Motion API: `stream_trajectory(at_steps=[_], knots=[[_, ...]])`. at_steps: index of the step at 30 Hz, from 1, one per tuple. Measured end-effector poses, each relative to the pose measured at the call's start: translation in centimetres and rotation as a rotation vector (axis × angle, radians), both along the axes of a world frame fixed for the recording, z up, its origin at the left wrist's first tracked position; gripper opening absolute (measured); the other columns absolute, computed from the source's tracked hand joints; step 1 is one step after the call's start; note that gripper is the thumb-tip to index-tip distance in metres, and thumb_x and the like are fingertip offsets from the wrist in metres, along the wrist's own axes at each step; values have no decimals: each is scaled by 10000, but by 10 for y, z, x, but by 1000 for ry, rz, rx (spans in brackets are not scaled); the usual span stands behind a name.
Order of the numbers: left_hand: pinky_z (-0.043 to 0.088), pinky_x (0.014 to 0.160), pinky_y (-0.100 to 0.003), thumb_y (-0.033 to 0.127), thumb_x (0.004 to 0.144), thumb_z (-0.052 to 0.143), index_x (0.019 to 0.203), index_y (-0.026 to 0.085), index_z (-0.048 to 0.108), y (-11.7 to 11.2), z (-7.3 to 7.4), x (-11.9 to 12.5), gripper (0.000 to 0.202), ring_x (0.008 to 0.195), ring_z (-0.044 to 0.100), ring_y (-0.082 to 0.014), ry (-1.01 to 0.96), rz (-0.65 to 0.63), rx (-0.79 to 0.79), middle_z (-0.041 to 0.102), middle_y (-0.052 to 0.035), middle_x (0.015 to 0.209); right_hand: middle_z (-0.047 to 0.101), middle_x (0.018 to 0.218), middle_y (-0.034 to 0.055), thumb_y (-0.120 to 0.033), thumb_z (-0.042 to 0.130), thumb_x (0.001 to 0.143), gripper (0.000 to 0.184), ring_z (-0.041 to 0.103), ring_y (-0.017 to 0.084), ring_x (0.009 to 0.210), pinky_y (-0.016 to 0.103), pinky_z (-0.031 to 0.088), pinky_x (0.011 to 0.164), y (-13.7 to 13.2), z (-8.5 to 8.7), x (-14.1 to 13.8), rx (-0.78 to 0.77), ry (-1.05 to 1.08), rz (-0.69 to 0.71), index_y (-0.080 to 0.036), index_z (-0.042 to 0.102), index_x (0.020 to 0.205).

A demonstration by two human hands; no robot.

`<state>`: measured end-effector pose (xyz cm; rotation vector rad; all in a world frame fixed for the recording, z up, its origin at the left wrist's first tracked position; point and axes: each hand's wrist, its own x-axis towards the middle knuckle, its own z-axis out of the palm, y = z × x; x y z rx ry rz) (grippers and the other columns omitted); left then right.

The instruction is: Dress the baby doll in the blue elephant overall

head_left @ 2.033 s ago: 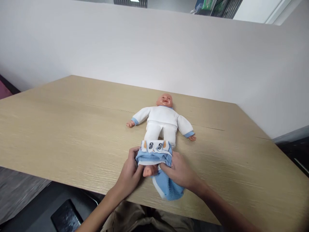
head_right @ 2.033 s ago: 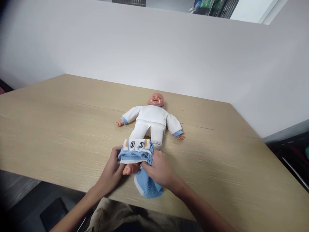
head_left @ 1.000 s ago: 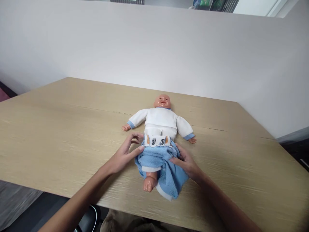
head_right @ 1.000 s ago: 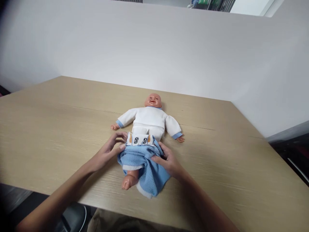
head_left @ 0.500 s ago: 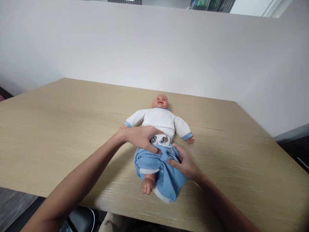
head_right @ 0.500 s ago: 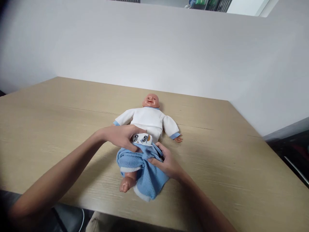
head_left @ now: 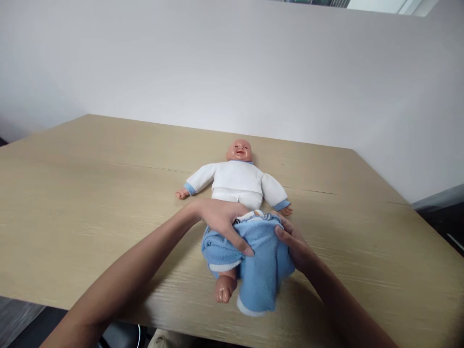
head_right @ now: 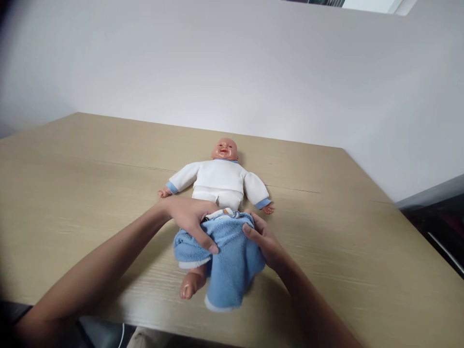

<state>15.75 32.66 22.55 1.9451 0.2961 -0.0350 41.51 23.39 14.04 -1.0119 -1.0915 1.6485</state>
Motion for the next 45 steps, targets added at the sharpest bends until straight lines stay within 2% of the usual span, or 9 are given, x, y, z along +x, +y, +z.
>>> stream_trajectory(at_steps=[5,10,12,17,19,25,32,39,45], knots=[[538,1082,-310,459,838,913,1043,163,793,5,-12,1,379,1209,686,-278,-191,-24,-81,766,-57,1239,713,928,15,-607,957,775,528,640,172,799,250,505,722,2,12,16,19,-102,449,-186,829,1067],[607,857,-249,347,835,933,1033,156,785,0,-15,2,313,915,735,-203,-113,-72,-256,799,-6,977,775,935,10,-630,977,738,537,669,182,781,261,524,709,-1,11,15,1,56,-4,-292,835,1131],[615,852,-243,317,817,951,1037,155,795,-3,-16,3,314,908,743,-198,-117,-102,-293,813,-9,980,791,943,10,-635,960,766,520,685,180,789,263,538,738,0,11,13,-8,47,-54,-306,830,1147],[625,945,-277,351,921,849,974,139,827,-3,-17,5,219,1000,762,-220,-219,-101,-253,832,-49,1034,788,974,42,-664,919,793,648,694,195,848,267,537,770,-3,17,19,7,-64,500,-198,824,1234],[621,968,-283,370,939,830,996,143,833,0,-20,3,234,1047,762,-228,-251,-99,-225,836,-58,1071,776,941,46,-668,934,757,668,698,218,872,279,542,775,-6,17,22,18,-63,588,-181,834,1202],[607,1035,-323,462,989,784,1115,179,800,2,-28,1,310,1076,768,-228,-251,-34,-191,831,-57,1132,823,1119,85,-758,893,754,728,765,295,1065,401,596,964,-11,7,17,-23,-45,169,-280,797,1294],[563,1147,-333,462,1055,705,1246,177,799,-1,-30,4,356,1252,740,-245,-286,-76,-205,802,-86,1314,802,1249,131,-650,991,692,964,778,337,1124,464,612,1028,-20,15,9,-86,-92,690,-194,675,1480],[647,1055,-369,375,680,1037,1167,116,809,-5,-18,0,596,1185,775,-337,-135,-123,-358,836,-96,1189,818,1151,114,-771,913,721,788,763,329,1061,486,610,1020,-18,-2,7,-14,-90,156,-273,774,1315],[623,1082,-339,350,782,977,1137,138,831,-1,-30,-2,439,1153,787,-289,-190,-121,-353,848,-87,1171,811,968,67,-749,889,779,645,754,295,982,448,588,993,-16,14,0,-35,-152,229,-243,827,1174]])
